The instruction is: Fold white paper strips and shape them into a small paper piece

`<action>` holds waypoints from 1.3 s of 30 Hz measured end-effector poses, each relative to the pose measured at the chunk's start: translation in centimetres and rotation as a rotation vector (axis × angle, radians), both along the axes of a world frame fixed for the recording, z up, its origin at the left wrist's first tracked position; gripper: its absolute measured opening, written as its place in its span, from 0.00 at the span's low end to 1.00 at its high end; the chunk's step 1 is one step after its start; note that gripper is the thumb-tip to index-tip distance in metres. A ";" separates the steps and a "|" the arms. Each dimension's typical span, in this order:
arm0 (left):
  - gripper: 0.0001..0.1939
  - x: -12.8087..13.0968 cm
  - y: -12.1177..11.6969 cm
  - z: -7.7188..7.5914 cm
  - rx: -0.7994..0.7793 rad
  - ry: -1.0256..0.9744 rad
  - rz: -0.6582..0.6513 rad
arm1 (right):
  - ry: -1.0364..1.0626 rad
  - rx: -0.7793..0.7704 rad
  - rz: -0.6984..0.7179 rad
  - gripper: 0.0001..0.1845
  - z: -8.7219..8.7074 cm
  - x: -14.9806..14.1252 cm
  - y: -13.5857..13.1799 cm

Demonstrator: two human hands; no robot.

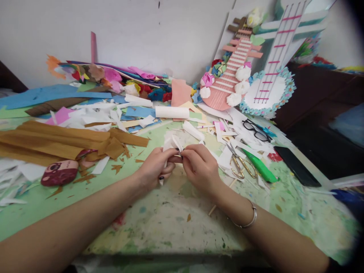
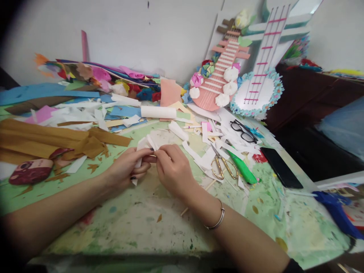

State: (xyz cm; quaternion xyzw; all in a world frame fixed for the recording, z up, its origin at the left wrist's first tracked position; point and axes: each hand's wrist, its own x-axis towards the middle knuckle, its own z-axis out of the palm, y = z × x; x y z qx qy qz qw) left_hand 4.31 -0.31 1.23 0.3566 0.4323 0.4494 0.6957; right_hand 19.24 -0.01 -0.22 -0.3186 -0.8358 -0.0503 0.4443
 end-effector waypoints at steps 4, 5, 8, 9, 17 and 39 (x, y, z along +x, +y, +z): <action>0.11 -0.1 -0.1 0.2 -0.004 -0.054 -0.041 | -0.015 0.041 0.012 0.10 -0.1 0.1 0.1; 0.11 -0.1 -0.1 0.3 0.000 -0.056 -0.053 | -0.010 0.039 0.014 0.11 -0.2 0.1 0.1; 0.12 -0.1 -0.1 0.4 0.019 -0.026 -0.058 | 0.024 0.026 0.040 0.11 -0.2 0.1 0.0; 0.13 -0.1 -0.2 0.4 0.022 -0.010 -0.054 | 0.039 0.016 0.059 0.10 -0.1 0.1 -0.1; 0.15 -0.1 -0.5 0.2 0.143 0.234 -0.096 | 0.348 -0.386 -0.014 0.08 0.8 0.1 0.0; 0.09 0.6 -1.0 -0.2 0.409 0.431 -0.174 | 0.179 -0.197 -0.027 0.05 0.7 0.0 -0.3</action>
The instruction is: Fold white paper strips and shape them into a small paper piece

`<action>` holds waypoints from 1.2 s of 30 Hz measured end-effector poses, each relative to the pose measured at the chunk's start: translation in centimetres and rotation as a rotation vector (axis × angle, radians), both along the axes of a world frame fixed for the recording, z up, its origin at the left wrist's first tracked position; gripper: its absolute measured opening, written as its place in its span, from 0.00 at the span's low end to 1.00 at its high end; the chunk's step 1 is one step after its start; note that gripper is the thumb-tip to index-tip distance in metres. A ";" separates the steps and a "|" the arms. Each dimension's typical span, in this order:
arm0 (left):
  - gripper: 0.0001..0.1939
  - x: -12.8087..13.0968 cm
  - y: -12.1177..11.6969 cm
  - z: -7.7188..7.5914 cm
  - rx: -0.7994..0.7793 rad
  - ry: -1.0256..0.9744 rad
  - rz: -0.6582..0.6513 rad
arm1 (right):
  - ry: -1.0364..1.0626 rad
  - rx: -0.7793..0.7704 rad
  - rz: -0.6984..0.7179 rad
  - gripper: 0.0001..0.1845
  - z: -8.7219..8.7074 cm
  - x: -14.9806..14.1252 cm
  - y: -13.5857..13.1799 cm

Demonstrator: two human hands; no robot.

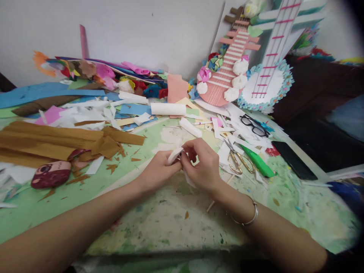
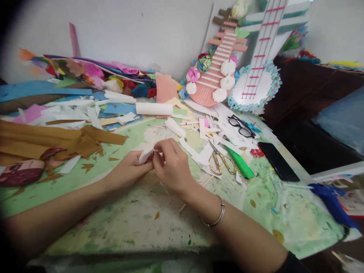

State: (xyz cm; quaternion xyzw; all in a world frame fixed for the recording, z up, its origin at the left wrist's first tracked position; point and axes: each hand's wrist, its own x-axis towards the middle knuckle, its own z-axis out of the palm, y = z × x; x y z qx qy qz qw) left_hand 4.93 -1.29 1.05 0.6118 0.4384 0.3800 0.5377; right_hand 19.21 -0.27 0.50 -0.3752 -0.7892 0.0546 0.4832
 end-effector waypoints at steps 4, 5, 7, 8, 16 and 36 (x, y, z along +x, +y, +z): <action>0.11 0.0 0.1 0.0 0.036 0.008 0.000 | -0.032 0.033 0.051 0.09 0.0 0.0 -0.1; 0.10 0.0 0.1 0.0 0.046 0.008 -0.005 | -0.032 0.028 0.055 0.09 0.1 0.0 -0.2; 0.09 0.0 0.1 0.0 0.063 0.012 -0.022 | -0.023 0.011 0.044 0.10 0.1 0.1 -0.2; 0.09 0.0 0.1 0.0 0.069 0.016 -0.033 | -0.016 0.004 0.034 0.10 0.2 0.1 -0.2; 0.07 -0.2 0.0 0.2 0.093 0.058 -0.071 | 0.070 -0.086 0.055 0.14 0.3 0.2 -0.2; 0.12 -0.8 -0.1 0.9 -0.014 0.089 -0.032 | -0.099 -0.081 0.360 0.12 3.5 3.9 2.5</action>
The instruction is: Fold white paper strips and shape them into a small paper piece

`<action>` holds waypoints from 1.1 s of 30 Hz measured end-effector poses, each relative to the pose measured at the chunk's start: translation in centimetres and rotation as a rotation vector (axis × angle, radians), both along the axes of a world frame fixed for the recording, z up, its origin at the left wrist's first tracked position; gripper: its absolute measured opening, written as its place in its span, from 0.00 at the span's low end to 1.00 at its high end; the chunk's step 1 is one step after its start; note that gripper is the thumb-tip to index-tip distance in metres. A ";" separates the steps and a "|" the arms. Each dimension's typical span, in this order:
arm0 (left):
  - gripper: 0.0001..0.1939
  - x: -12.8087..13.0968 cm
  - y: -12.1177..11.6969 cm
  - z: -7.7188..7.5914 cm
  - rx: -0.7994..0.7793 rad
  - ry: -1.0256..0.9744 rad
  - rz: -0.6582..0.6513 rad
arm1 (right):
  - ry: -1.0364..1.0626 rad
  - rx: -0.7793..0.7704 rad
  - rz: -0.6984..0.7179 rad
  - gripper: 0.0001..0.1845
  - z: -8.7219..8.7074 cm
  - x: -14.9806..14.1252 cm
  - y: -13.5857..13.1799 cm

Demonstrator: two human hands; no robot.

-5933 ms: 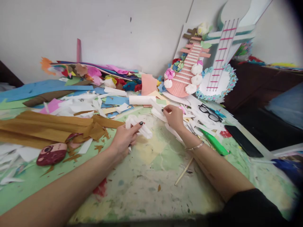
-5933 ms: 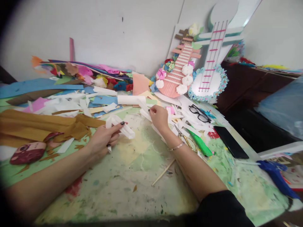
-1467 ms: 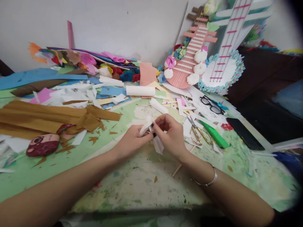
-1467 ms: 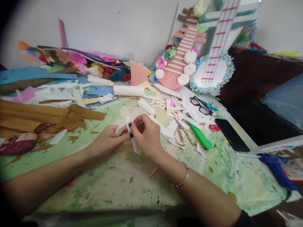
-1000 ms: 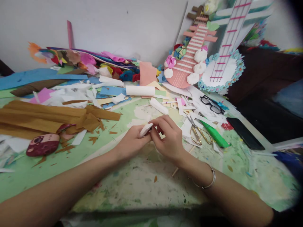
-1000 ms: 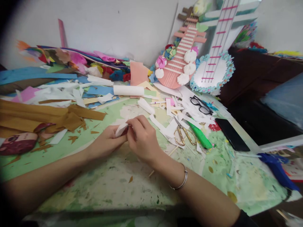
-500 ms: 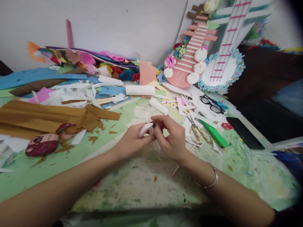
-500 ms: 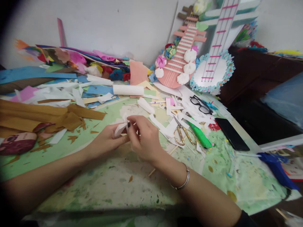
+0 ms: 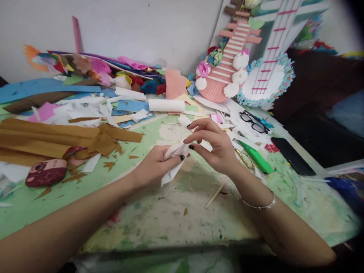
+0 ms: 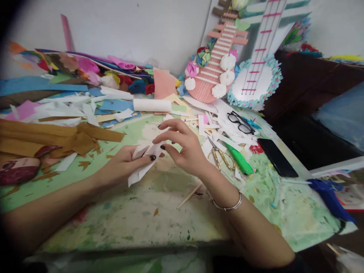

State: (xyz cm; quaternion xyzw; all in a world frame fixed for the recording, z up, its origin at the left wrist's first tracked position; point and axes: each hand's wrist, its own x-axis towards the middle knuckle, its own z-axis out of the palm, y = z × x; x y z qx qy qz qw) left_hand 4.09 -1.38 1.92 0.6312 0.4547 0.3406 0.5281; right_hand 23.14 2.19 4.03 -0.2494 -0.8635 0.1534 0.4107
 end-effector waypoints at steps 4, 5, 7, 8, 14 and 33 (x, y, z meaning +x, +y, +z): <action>0.13 -0.2 0.1 0.1 -0.065 -0.083 -0.043 | -0.065 -0.021 0.061 0.12 0.2 0.9 0.6; 0.14 -0.2 0.2 0.1 -0.084 -0.107 -0.056 | -0.073 -0.034 0.077 0.12 0.2 1.1 0.7; 0.16 -0.3 0.3 0.3 -0.127 -0.150 -0.070 | -0.089 -0.049 0.108 0.11 0.4 1.4 0.8; 0.17 -0.3 0.3 0.4 -0.151 -0.166 -0.068 | -0.098 -0.051 0.118 0.10 0.5 1.5 0.9; 0.17 -0.7 0.6 0.5 -0.233 -0.199 -0.118 | -0.113 -0.067 0.125 0.05 0.5 1.5 1.0; 0.17 -1.4 1.4 0.3 -0.016 -0.156 -0.067 | 0.251 -0.708 0.098 0.08 -0.6 1.4 1.8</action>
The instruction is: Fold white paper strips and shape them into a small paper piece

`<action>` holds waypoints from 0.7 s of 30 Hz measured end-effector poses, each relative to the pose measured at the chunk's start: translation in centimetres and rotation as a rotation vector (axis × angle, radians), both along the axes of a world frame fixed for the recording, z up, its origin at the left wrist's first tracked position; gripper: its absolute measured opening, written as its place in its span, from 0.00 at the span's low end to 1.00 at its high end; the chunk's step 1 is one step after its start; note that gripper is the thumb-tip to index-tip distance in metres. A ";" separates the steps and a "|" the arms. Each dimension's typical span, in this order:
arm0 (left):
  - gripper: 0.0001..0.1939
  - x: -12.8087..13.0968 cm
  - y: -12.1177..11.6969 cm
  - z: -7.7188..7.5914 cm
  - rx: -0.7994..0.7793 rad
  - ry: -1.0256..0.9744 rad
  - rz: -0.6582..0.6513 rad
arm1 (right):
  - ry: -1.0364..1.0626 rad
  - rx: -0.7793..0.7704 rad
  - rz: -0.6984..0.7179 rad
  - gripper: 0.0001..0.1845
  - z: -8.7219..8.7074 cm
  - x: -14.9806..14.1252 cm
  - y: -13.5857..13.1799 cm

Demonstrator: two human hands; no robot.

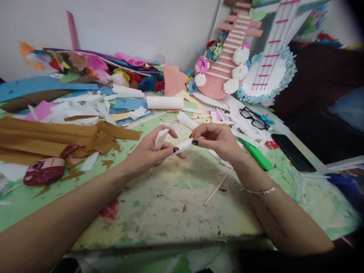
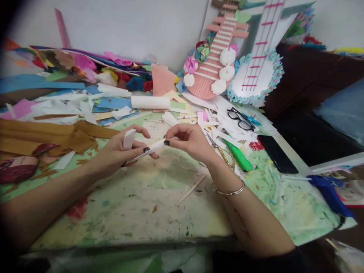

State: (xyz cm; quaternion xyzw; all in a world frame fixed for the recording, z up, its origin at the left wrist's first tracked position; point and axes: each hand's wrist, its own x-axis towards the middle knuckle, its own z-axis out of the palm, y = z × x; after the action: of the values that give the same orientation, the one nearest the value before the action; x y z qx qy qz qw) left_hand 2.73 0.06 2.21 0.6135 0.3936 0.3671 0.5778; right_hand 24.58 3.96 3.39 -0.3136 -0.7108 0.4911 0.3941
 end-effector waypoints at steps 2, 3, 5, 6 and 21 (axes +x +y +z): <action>0.13 -0.1 0.0 -0.1 0.018 -0.006 0.009 | 0.030 -0.008 -0.046 0.07 -0.4 0.2 0.4; 0.11 -0.1 0.0 -0.1 0.019 -0.005 0.006 | 0.043 -0.008 -0.064 0.06 -0.6 0.2 0.5; 0.11 0.0 0.0 -0.2 0.022 -0.003 0.011 | 0.058 -0.009 -0.094 0.05 -0.9 0.3 0.7; 0.12 0.0 0.0 -0.2 0.032 0.010 0.029 | 0.058 -0.011 -0.107 0.05 -1.0 0.3 0.7; 0.09 -0.2 1.2 -1.3 0.126 0.134 0.474 | 0.129 0.016 -0.141 0.04 -1.0 -0.2 0.3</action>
State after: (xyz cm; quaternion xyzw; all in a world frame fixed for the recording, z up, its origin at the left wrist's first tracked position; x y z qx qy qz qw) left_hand 2.51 1.28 0.92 0.5619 0.5403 0.4745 0.4089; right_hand 24.41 4.24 2.42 -0.3275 -0.6639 0.4756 0.4752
